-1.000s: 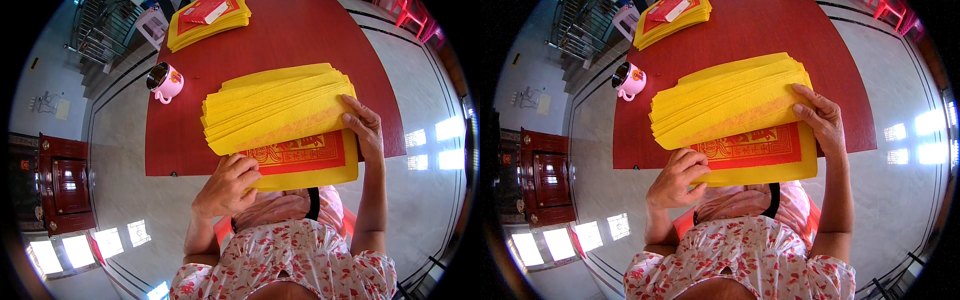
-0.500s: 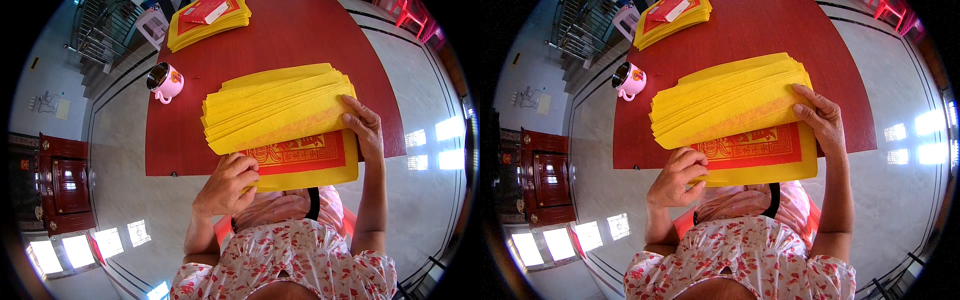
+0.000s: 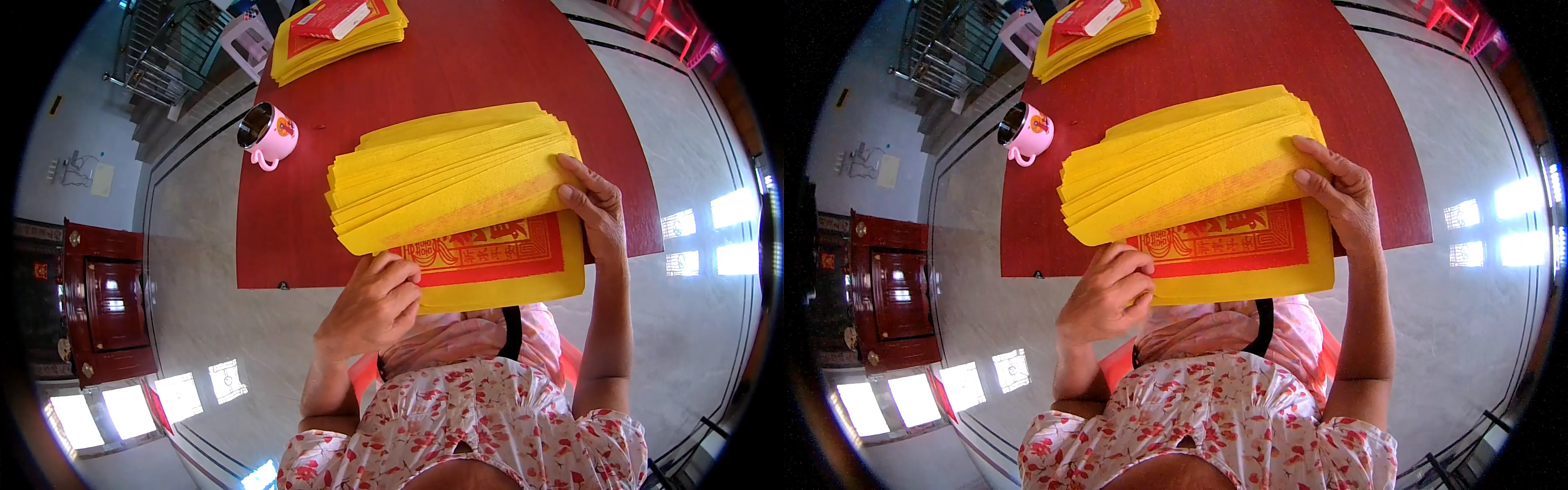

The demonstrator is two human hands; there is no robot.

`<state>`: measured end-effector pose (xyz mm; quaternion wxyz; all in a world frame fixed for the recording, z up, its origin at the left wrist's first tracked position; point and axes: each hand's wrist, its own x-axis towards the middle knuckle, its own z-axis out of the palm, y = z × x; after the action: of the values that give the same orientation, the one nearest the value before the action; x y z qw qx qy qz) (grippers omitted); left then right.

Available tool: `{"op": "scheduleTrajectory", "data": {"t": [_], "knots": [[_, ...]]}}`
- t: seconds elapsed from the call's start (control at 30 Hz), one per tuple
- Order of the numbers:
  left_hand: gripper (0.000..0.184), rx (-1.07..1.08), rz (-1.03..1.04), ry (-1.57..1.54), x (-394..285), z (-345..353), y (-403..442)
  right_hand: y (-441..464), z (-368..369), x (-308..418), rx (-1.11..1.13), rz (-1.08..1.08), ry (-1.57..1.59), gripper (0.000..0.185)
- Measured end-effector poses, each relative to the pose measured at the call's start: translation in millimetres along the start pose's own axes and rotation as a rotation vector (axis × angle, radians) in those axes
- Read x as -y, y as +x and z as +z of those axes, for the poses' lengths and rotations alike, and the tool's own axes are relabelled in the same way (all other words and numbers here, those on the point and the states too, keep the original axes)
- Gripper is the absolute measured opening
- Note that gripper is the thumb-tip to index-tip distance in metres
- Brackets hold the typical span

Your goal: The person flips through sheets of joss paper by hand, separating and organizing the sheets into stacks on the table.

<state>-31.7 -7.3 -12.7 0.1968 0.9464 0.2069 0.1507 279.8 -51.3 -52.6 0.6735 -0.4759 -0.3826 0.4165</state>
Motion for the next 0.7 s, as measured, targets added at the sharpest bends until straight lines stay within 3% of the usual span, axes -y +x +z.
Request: {"op": "scheduleTrajectory", "data": {"t": [0.27,0.57,0.7], "knots": [[0.021,-0.035,-0.064,0.081,-3.6,-22.0,-7.1,-0.1,1.1,2.4,0.001,-0.009,-0.003,0.029],[0.011,-0.372,-0.188,-0.090,6.2,-22.1,-11.2,-1.1,-0.9,3.7,0.019,-0.015,-0.001,0.030],[0.008,-0.540,-0.258,-0.111,3.2,-17.5,-6.8,0.2,-3.4,2.9,0.042,-0.006,-0.046,0.055]]}}
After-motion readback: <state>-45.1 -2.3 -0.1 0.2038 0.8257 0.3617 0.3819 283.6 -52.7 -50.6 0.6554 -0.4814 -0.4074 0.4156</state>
